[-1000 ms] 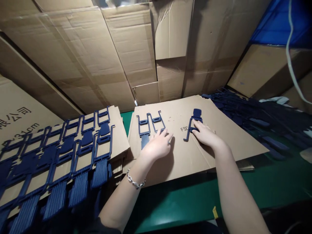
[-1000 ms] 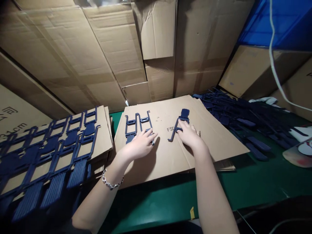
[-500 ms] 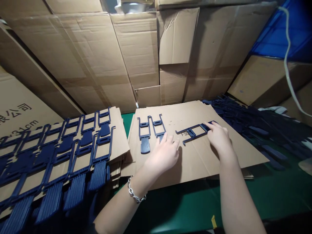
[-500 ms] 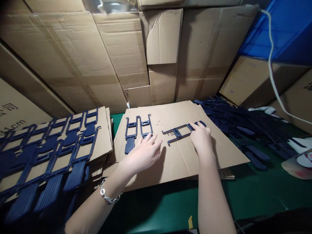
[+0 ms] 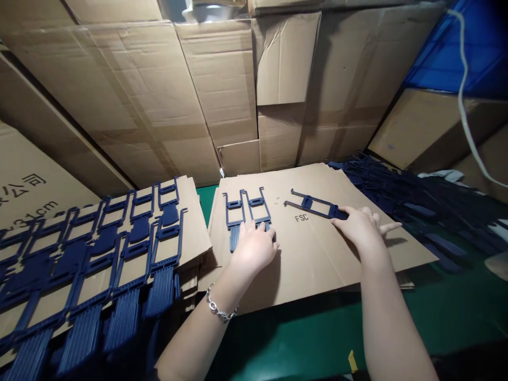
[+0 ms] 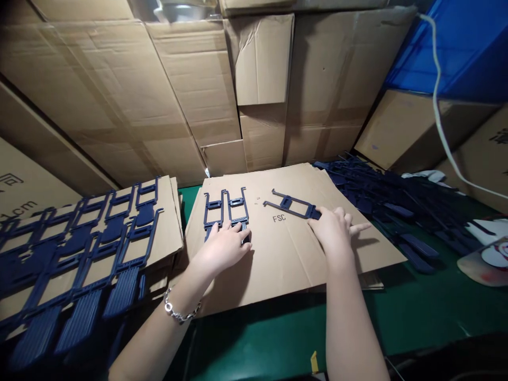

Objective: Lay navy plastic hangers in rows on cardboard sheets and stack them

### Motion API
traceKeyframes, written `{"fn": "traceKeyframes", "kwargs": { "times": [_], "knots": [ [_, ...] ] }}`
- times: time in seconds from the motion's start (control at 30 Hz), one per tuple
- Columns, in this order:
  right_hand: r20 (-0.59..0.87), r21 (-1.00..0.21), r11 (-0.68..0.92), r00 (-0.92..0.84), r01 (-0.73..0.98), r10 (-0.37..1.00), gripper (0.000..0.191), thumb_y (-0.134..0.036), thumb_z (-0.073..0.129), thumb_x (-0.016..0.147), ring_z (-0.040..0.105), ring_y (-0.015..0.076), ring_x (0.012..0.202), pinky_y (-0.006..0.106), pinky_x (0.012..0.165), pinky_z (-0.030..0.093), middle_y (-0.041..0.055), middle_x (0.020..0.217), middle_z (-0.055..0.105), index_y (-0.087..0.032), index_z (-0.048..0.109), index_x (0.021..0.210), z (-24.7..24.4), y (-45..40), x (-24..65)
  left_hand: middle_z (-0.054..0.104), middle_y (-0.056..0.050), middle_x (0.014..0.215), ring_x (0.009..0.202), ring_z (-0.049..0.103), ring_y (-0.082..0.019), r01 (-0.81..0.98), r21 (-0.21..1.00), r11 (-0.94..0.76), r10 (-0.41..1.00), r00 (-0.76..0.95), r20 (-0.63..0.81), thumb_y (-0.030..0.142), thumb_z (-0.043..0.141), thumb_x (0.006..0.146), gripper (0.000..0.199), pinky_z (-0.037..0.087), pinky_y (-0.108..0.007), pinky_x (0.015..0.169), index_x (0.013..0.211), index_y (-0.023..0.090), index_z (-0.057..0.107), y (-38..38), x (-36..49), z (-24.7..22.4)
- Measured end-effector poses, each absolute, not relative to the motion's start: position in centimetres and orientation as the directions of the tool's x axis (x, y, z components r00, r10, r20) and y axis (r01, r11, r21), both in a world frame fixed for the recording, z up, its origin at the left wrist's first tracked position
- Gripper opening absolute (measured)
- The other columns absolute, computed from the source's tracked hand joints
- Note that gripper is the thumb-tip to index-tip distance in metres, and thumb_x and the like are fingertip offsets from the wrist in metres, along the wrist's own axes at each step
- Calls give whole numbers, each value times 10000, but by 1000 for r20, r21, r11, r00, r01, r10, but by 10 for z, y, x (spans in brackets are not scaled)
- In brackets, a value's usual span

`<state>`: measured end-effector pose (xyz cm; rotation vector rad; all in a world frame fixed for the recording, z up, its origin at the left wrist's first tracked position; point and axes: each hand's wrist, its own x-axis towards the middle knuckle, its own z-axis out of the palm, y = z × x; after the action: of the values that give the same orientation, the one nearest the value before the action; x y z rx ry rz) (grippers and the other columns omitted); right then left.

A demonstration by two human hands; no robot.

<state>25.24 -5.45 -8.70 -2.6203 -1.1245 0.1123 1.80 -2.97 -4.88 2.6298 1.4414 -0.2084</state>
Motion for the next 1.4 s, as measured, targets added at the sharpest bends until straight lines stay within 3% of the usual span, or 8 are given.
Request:
{"fn": "traceKeyframes", "kwargs": {
  "times": [0.1, 0.17, 0.3, 0.37, 0.57, 0.7, 1.1, 1.4],
  "knots": [
    [51, -269, -640, 674, 720, 737, 326, -411, 503, 796, 337, 359, 1197, 600, 959, 204, 107, 1265, 421, -277, 617, 1070, -88, -53, 254, 545, -133, 1192, 1172, 419, -311, 835, 64, -547, 817, 549, -175, 340, 304, 867, 397, 236, -542, 1011, 1079, 177, 598, -28, 17, -47],
    [19, -253, -605, 629, 755, 777, 313, -305, 446, 817, 404, 328, 1155, 596, 968, 188, 97, 1241, 465, -256, 593, 1089, -88, -53, 252, 516, -140, 1231, 1188, 408, -307, 836, 75, -543, 820, 548, -166, 345, 309, 867, 408, 268, -517, 1003, 1140, 179, 563, -27, 17, -47],
    [-12, -202, -522, 530, 829, 848, 406, -211, 365, 828, 505, 283, 1031, 620, 972, 127, 82, 1113, 568, -250, 522, 1201, -87, -55, 236, 99, -111, 1491, 1348, 99, -338, 864, 119, -489, 854, 502, -137, 374, 379, 845, 570, 232, -543, 1021, 1385, 229, 266, -23, 17, -52],
    [13, -159, -465, 472, 871, 881, 445, -198, 334, 835, 501, 297, 1026, 615, 962, 146, 98, 1143, 550, -237, 501, 1246, -87, -56, 221, 11, -81, 1500, 1355, 6, -342, 874, 136, -466, 863, 483, -149, 399, 400, 834, 597, 215, -576, 1016, 1392, 251, 247, -19, 17, -55],
    [82, -132, -291, 303, 948, 949, 517, -162, 327, 827, 474, 310, 1030, 483, 887, 319, 185, 1212, 487, -99, 402, 1334, -89, -52, 174, 19, -91, 1499, 1343, 0, -389, 926, 179, -332, 907, 365, -208, 545, 405, 798, 661, 221, -655, 963, 1380, 266, 260, -5, 10, -58],
    [97, -210, -162, 185, 964, 978, 569, -218, 355, 840, 425, 300, 1127, 441, 921, 329, 162, 1335, 390, -144, 284, 1400, -94, -50, 158, 36, -92, 1499, 1339, -8, -400, 948, 195, -253, 921, 298, -250, 608, 413, 765, 751, 253, -642, 954, 1398, 256, 214, -1, 7, -56],
    [42, -380, -13, 31, 925, 999, 437, -248, 363, 901, 272, 289, 1296, 397, 1022, 285, 193, 1420, 236, -126, 406, 1319, -103, -49, 141, 99, -82, 1494, 1351, 17, -359, 908, 203, -366, 901, 400, -166, 654, 257, 808, 655, 84, -641, 1011, 1344, 287, 338, 9, 6, -69],
    [36, -444, -13, 32, 896, 999, 321, -273, 422, 895, 245, 279, 1310, 414, 1039, 254, 192, 1413, 259, -124, 481, 1173, -112, -45, 143, 115, -68, 1492, 1353, 42, -348, 913, 236, -333, 911, 377, -170, 720, 183, 777, 744, 78, -632, 1022, 1387, 298, 246, 10, 7, -70]
  ]
}}
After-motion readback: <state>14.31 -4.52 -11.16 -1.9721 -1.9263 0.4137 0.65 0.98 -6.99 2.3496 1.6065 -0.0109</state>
